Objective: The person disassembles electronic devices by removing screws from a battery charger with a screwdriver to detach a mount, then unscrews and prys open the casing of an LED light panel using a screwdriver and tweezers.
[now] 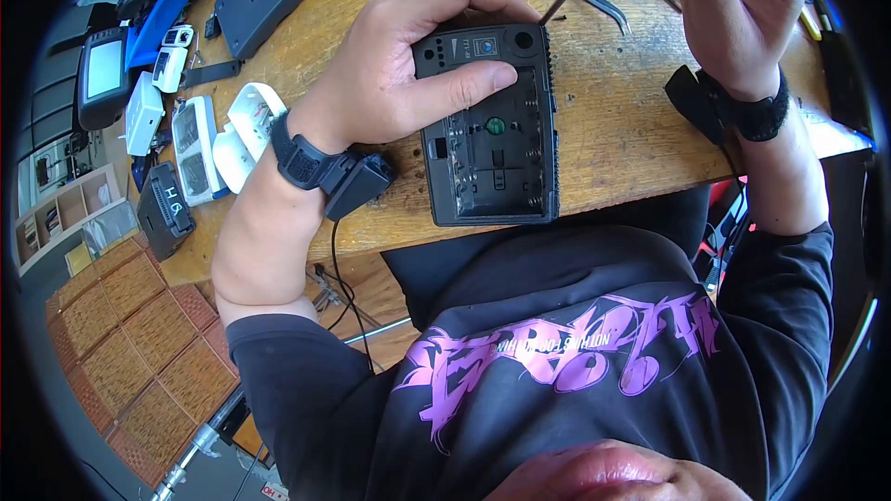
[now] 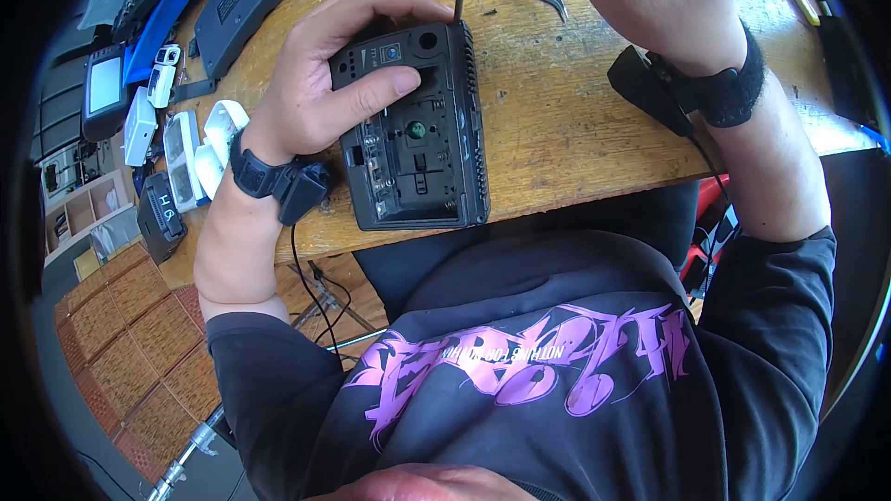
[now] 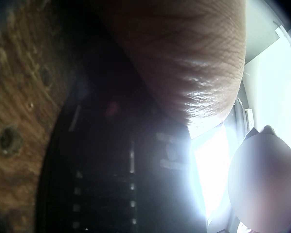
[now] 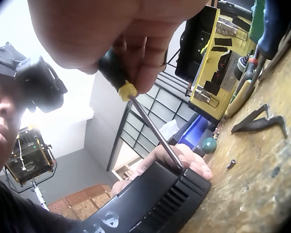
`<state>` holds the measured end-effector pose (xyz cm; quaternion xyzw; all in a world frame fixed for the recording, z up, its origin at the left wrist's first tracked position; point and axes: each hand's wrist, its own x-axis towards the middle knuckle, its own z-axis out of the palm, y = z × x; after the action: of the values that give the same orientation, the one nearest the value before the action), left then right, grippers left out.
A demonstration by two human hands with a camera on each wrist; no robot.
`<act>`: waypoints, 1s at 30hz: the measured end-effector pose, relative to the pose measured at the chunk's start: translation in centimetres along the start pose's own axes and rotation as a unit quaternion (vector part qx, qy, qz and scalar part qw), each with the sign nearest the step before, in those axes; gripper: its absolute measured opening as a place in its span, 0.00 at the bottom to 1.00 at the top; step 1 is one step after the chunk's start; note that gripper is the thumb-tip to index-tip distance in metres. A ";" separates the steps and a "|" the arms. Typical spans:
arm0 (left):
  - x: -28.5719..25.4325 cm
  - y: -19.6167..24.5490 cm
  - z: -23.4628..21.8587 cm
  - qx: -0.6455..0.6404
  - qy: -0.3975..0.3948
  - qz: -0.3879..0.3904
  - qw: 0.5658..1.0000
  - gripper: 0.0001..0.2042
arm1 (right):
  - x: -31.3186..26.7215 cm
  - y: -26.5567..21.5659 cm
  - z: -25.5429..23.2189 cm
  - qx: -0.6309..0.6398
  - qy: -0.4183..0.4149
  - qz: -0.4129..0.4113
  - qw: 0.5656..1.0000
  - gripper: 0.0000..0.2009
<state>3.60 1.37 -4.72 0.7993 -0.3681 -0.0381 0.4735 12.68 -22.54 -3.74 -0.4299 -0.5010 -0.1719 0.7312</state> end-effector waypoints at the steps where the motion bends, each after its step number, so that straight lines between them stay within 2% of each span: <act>1: 0.0 0.0 0.0 0.003 -0.002 0.000 1.000 0.20 | 0.3 0.0 -1.2 -0.125 -0.107 -0.010 0.986 0.29; 2: 0.0 0.0 0.0 0.003 -0.003 0.000 1.000 0.20 | 1.3 0.0 -2.3 -0.126 -0.107 -0.011 0.986 0.29; 4: 0.0 0.0 0.1 -0.007 -0.002 -0.006 1.000 0.20 | 3.4 -0.2 -3.5 -0.056 -0.318 -0.079 0.943 0.28; 5: 0.0 0.0 0.1 -0.007 -0.002 -0.005 1.000 0.20 | 2.7 -0.6 -3.2 -0.056 -0.318 -0.079 0.943 0.28; 7: 0.1 0.0 0.0 -0.004 -0.003 0.005 1.000 0.20 | 1.0 -1.8 -1.1 -0.093 -0.155 0.016 0.983 0.27; 8: 0.1 0.0 0.0 -0.003 -0.003 0.005 1.000 0.20 | 1.1 -1.6 -0.4 -0.093 -0.155 0.016 0.983 0.27; 10: 0.1 0.0 0.1 0.000 -0.003 0.002 1.000 0.20 | 1.4 -1.2 0.6 0.008 -0.090 -0.066 0.994 0.27; 11: 0.1 0.1 0.1 0.000 -0.004 0.003 1.000 0.20 | 1.3 -1.2 0.4 0.007 -0.090 -0.066 0.994 0.27; 16: 0.2 0.1 0.0 0.007 -0.007 0.010 1.000 0.20 | 2.1 -3.2 -0.9 -0.159 -0.209 -0.039 0.964 0.27; 20: 0.3 0.1 -0.1 0.016 -0.009 0.013 1.000 0.20 | 1.6 -3.2 0.0 -0.166 -0.194 -0.020 0.967 0.27; 22: 0.2 0.1 -0.1 0.008 -0.007 0.009 1.000 0.20 | 0.9 -2.1 0.4 -0.039 -0.111 0.002 0.993 0.28; 23: 0.2 0.1 -0.1 0.008 -0.007 0.009 1.000 0.20 | 1.1 -1.4 -0.5 -0.039 -0.110 0.002 0.993 0.28; 25: 0.2 0.0 -0.1 0.012 -0.010 0.010 1.000 0.20 | 2.0 -0.5 -2.1 -0.074 -0.242 -0.072 0.965 0.28; 26: 0.2 0.0 -0.1 0.012 -0.010 0.010 1.000 0.20 | 2.0 -0.7 -2.6 -0.074 -0.242 -0.072 0.965 0.28; 28: 0.2 0.0 0.0 0.011 -0.008 0.009 1.000 0.20 | 2.6 -2.7 -1.8 -0.215 -0.238 -0.076 0.944 0.28; 29: 0.2 0.1 0.0 0.011 -0.009 0.009 1.000 0.20 | 2.9 -3.7 -0.8 -0.216 -0.238 -0.076 0.944 0.28; 30: 0.2 0.2 0.0 0.006 -0.007 0.005 1.000 0.20 | 3.3 -4.7 0.9 -0.159 -0.195 -0.033 0.967 0.27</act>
<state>3.63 1.16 -4.52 0.7999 -0.3756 -0.0398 0.4664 10.40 -23.96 1.45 -0.5490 -0.6142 -0.1865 0.5354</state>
